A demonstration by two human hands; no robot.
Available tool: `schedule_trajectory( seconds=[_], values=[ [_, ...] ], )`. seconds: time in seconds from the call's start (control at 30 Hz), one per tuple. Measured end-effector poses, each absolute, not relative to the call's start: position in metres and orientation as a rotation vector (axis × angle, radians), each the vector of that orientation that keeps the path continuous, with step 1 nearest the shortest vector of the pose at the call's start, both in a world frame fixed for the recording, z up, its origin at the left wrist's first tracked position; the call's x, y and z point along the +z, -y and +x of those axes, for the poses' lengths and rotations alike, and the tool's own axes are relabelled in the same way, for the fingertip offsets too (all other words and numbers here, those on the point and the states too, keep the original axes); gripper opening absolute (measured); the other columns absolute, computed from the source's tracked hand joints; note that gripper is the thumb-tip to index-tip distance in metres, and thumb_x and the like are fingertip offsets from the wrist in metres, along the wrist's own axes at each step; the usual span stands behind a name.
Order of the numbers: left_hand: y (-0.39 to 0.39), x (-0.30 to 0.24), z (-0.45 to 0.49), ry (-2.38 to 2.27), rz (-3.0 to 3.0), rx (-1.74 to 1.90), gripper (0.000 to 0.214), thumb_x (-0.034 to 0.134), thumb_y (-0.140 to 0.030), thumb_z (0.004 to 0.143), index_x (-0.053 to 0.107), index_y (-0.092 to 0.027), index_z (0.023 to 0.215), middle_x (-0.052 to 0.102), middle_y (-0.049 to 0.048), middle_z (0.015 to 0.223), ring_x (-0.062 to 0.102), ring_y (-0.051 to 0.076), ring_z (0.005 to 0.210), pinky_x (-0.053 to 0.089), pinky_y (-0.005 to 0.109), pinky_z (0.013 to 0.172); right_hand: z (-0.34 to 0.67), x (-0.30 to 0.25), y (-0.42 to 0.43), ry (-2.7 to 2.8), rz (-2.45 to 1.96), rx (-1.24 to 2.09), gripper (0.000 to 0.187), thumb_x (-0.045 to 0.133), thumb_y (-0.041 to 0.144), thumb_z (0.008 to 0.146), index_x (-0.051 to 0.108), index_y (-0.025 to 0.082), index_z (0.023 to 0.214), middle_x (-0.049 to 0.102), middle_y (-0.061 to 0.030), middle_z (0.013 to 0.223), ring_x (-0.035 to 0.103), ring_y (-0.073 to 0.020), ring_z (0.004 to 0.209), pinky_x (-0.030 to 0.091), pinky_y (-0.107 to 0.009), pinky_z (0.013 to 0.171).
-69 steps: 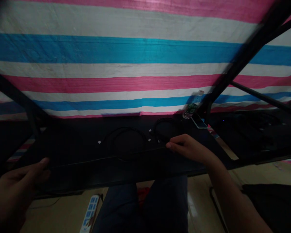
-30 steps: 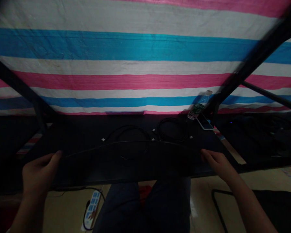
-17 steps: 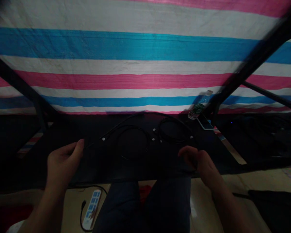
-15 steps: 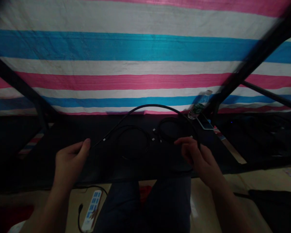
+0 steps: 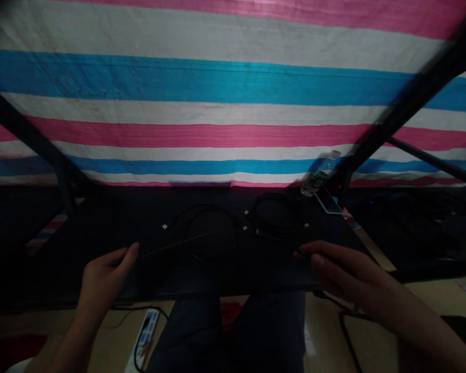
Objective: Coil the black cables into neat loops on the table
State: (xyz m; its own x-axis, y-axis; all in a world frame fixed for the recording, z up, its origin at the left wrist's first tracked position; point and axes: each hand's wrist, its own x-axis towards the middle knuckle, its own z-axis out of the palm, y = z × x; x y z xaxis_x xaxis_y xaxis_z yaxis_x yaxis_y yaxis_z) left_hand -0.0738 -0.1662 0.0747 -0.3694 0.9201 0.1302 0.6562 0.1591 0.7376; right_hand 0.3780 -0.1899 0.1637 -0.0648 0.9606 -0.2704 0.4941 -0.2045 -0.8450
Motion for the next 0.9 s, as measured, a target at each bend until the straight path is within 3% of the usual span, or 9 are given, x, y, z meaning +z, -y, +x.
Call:
schedule_trajectory(
  seconds=[0.1,0.2,0.27,0.37,0.47,0.6,0.73,0.9],
  values=[
    [0.164,0.076,-0.062,-2.024,1.527,1.039,0.047,0.056,-0.047,0.082,0.04,-0.02,0.047,0.032,-0.0046,0.048,0.034,0.01,0.046,0.026,0.023,0.046,0.365,0.155,0.19,1.72,-1.734,1.226,0.052,0.063,0.064,0.084,0.072,0.025,0.116,0.061,-0.0034,0.063,0.053,-0.0154,0.05,0.042,-0.024,0.039],
    [0.16,0.083,-0.043,-1.938,1.604,1.045,0.048,0.053,-0.045,0.085,0.036,-0.02,0.047,0.029,-0.0047,0.049,0.03,0.01,0.046,0.024,0.023,0.047,0.341,0.155,0.183,1.867,-1.67,1.068,0.048,0.062,0.062,0.086,0.075,0.025,0.114,0.075,-0.0101,0.091,0.067,-0.0214,0.07,0.054,-0.027,0.053],
    [0.157,0.088,-0.028,-1.882,1.674,1.042,0.049,0.052,-0.043,0.087,0.035,-0.019,0.047,0.027,-0.0049,0.05,0.029,0.009,0.047,0.023,0.024,0.047,0.319,0.155,0.174,1.995,-1.58,1.041,0.042,0.06,0.055,0.091,0.074,0.026,0.119,0.076,-0.0091,0.103,0.07,-0.0225,0.081,0.057,-0.029,0.062],
    [0.153,0.092,-0.002,-1.79,1.782,1.012,0.051,0.051,-0.042,0.09,0.036,-0.019,0.048,0.026,-0.0053,0.049,0.029,0.009,0.046,0.022,0.024,0.048,0.28,0.145,0.155,2.159,-1.424,1.052,0.036,0.052,0.038,0.099,0.069,0.026,0.128,0.077,-0.0055,0.097,0.07,-0.0183,0.076,0.054,-0.027,0.064],
    [0.15,0.094,0.019,-1.697,1.826,0.976,0.05,0.05,-0.044,0.092,0.04,-0.018,0.05,0.03,-0.0053,0.048,0.032,0.009,0.046,0.022,0.025,0.049,0.246,0.129,0.136,2.24,-1.206,0.942,0.027,0.055,0.027,0.098,0.074,0.023,0.117,0.078,-0.006,0.103,0.071,-0.0181,0.085,0.053,-0.028,0.077],
    [0.143,0.093,0.025,-1.583,1.798,0.933,0.047,0.047,-0.045,0.094,0.047,-0.018,0.056,0.039,-0.0043,0.052,0.04,0.01,0.051,0.027,0.025,0.053,0.238,0.114,0.113,2.302,-1.059,0.695,0.018,0.062,0.028,0.095,0.078,0.021,0.09,0.076,-0.0045,0.083,0.069,-0.0164,0.074,0.048,-0.026,0.068],
    [0.135,0.086,0.004,-1.487,1.679,0.853,0.047,0.047,-0.05,0.094,0.056,-0.018,0.061,0.048,-0.0024,0.057,0.045,0.013,0.057,0.033,0.025,0.056,0.278,0.108,0.088,2.221,-1.169,0.425,0.023,0.06,0.032,0.096,0.076,0.019,0.086,0.072,-0.0047,0.075,0.066,-0.0167,0.067,0.044,-0.027,0.061],
    [0.129,0.08,-0.028,-1.544,1.57,0.775,0.049,0.049,-0.057,0.089,0.057,-0.018,0.06,0.044,-0.0031,0.054,0.042,0.013,0.054,0.032,0.025,0.054,0.354,0.097,0.063,1.998,-1.41,0.245,0.028,0.061,0.041,0.09,0.076,0.02,0.081,0.075,-0.0073,0.078,0.067,-0.021,0.068,0.048,-0.03,0.062]
  ],
)
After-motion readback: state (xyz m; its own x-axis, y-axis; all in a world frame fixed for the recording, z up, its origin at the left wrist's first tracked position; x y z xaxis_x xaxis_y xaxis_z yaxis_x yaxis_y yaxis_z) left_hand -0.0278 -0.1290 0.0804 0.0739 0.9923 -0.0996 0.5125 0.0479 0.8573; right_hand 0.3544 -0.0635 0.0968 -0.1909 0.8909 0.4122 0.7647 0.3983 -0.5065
